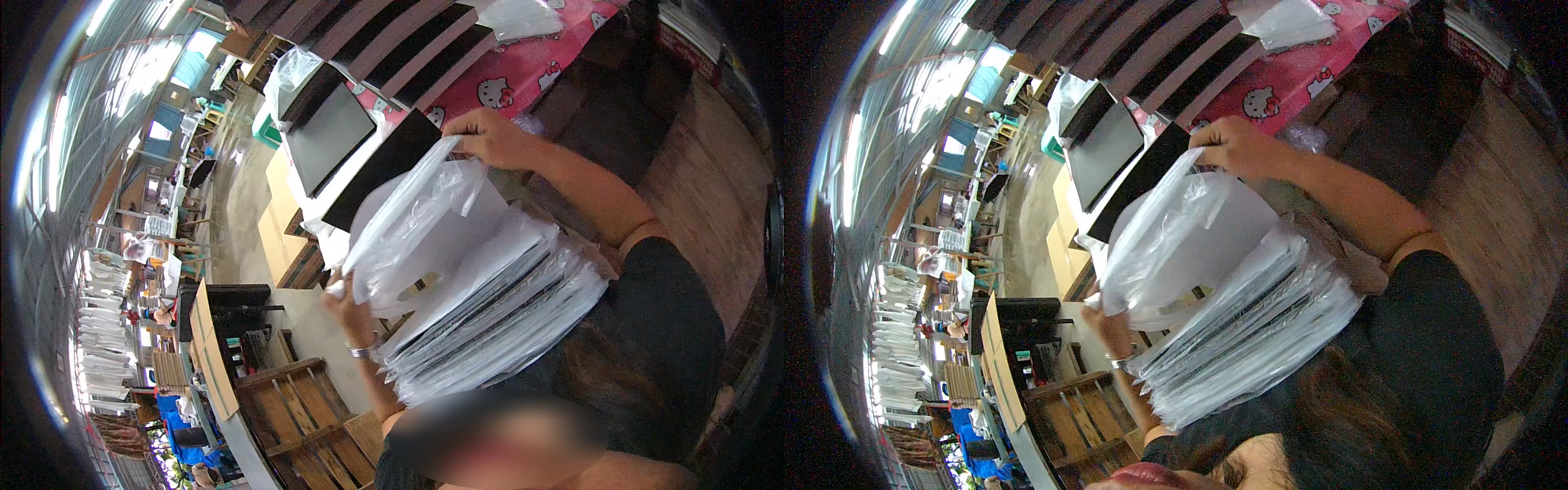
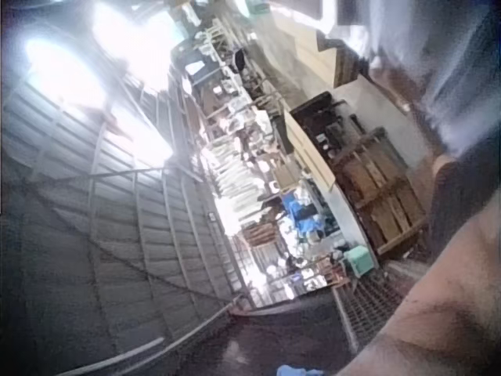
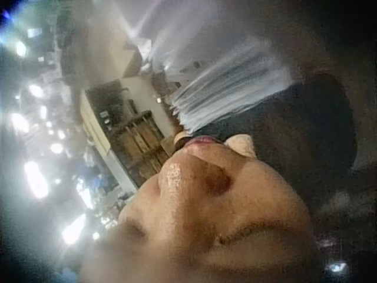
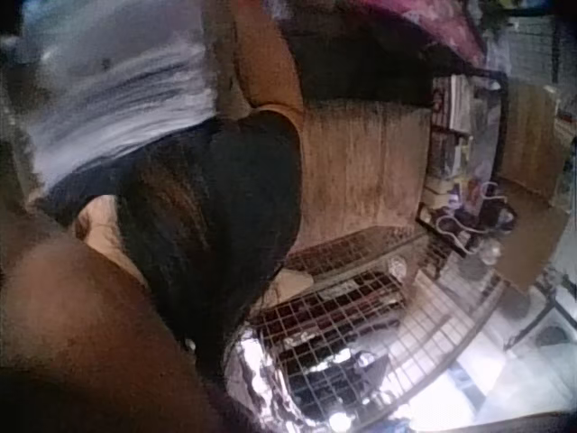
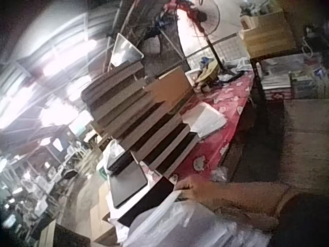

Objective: The person inserts black rectangular panels and white paper sheets into individual plastic bags and stacks the finished packages onto a pile.

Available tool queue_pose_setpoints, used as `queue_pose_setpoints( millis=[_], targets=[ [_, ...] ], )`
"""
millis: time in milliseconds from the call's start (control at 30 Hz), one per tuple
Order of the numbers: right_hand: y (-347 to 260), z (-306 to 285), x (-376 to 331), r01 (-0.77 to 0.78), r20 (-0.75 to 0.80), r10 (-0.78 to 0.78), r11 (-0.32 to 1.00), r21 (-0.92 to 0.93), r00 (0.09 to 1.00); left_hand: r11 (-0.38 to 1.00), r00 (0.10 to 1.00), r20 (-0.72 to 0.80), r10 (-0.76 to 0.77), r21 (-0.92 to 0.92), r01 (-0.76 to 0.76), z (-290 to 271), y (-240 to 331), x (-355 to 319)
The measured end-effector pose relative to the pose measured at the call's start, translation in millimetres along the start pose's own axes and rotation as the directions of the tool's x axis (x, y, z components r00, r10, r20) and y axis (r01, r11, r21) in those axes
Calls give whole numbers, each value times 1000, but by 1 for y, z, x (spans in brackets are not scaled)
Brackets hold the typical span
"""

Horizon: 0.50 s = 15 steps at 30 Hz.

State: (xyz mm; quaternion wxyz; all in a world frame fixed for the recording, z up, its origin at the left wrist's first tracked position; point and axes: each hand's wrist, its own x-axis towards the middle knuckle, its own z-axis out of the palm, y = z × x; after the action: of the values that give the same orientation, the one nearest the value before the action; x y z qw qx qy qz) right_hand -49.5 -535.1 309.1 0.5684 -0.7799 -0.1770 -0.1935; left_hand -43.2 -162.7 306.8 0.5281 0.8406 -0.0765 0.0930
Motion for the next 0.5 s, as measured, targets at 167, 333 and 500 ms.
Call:
queue_pose_setpoints(
  millis=[167, 333, 500],
  targets=[
    [38, -8, -23, -534, 437, 317, 604, 591, 842, 827, 754, 541, -372, -176, 534, -32, -68, 43],
    [196, 11, -102, -510, 509, 455, 859, -37, 730, 902, 674, 604, -425, 215, 375, 30, -137, 16],
    [254, 19, -161, -578, 423, 586, 799, -163, 691, 832, 669, 561, -488, 531, 162, 59, -169, -15]
  ],
)
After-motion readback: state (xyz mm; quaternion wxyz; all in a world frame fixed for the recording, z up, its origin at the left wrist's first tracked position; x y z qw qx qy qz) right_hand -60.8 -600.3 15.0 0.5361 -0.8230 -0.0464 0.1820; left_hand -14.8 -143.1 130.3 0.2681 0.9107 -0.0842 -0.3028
